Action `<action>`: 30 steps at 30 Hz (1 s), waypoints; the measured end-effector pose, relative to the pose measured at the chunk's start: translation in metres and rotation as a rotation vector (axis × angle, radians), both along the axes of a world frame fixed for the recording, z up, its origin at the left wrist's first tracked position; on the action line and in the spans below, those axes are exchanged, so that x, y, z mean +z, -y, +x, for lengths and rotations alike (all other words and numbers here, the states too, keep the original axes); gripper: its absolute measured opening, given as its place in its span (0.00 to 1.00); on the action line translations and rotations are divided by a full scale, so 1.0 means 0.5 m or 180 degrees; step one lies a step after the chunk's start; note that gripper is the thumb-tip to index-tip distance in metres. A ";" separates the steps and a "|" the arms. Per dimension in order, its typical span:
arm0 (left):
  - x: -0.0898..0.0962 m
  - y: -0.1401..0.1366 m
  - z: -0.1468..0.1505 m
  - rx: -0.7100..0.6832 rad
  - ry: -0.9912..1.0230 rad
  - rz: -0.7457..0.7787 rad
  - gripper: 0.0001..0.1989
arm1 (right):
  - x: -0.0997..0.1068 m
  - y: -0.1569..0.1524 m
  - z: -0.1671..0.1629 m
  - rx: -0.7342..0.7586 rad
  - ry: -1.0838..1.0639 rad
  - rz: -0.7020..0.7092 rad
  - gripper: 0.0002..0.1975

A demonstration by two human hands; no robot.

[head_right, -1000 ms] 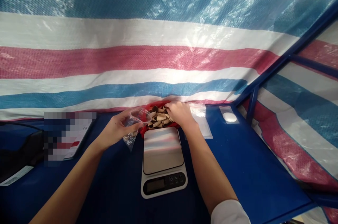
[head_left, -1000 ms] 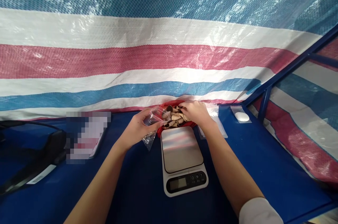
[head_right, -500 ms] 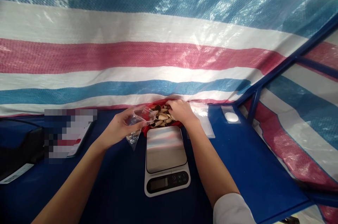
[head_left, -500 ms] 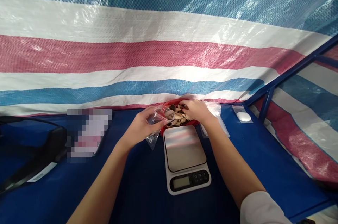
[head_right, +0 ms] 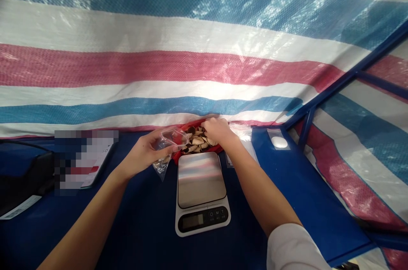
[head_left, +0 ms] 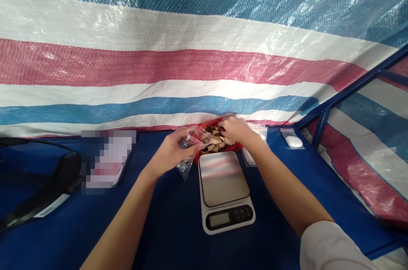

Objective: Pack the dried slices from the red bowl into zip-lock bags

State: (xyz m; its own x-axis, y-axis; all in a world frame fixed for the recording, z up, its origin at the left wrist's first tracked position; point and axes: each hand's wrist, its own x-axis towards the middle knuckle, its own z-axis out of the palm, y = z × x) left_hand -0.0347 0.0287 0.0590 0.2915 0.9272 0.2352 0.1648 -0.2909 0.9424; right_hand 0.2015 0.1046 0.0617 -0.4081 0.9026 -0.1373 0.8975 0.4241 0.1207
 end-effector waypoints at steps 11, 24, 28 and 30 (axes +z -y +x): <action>-0.006 0.000 -0.001 -0.0024 -0.0027 -0.0013 0.25 | 0.010 0.000 -0.003 0.0167 0.0213 0.0028 0.17; -0.007 0.001 -0.004 0.0052 -0.0024 -0.0091 0.30 | 0.005 0.002 0.034 0.0778 -0.0049 0.0360 0.17; -0.010 0.001 -0.003 0.0013 -0.0023 -0.0064 0.26 | 0.000 0.003 0.046 0.0865 -0.0183 0.0473 0.17; -0.010 0.001 -0.002 -0.0008 -0.0033 -0.0037 0.23 | -0.002 0.003 0.048 0.0843 -0.0220 0.0448 0.17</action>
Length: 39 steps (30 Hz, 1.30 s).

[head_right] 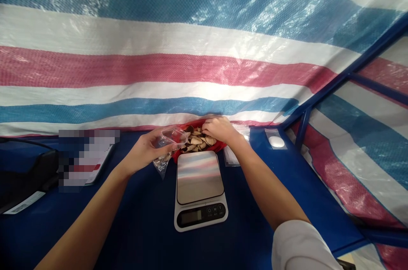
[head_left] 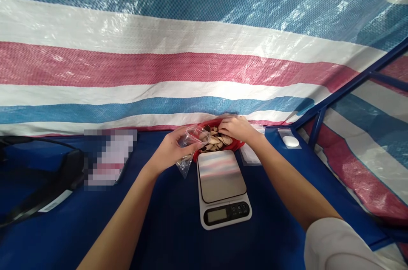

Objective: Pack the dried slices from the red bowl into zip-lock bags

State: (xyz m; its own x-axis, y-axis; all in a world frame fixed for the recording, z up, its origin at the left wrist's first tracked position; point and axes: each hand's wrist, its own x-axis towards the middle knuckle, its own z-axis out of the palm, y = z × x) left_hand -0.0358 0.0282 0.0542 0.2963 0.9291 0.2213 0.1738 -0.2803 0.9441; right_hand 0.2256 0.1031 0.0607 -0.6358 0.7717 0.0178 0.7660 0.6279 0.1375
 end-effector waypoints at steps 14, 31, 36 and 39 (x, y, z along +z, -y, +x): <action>0.007 0.001 0.005 -0.0092 -0.0004 0.0029 0.21 | -0.021 -0.015 0.002 0.0024 0.0169 -0.0194 0.17; 0.000 0.000 0.009 -0.0085 0.0086 0.0025 0.25 | -0.018 0.041 0.003 -0.0729 -0.0855 0.0262 0.16; 0.000 0.000 0.010 -0.0069 -0.0017 0.0203 0.21 | -0.016 0.053 0.010 -0.0447 -0.2369 -0.0084 0.14; -0.001 -0.001 0.013 -0.0036 -0.0157 0.0328 0.19 | -0.002 0.065 0.005 -0.0109 -0.3149 -0.0475 0.14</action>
State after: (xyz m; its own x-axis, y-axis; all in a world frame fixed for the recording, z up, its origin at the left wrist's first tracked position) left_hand -0.0295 0.0286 0.0536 0.3194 0.8987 0.3004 0.2157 -0.3776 0.9005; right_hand 0.2282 0.0704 0.0598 -0.3647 0.8268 0.4282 0.5114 0.5622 -0.6499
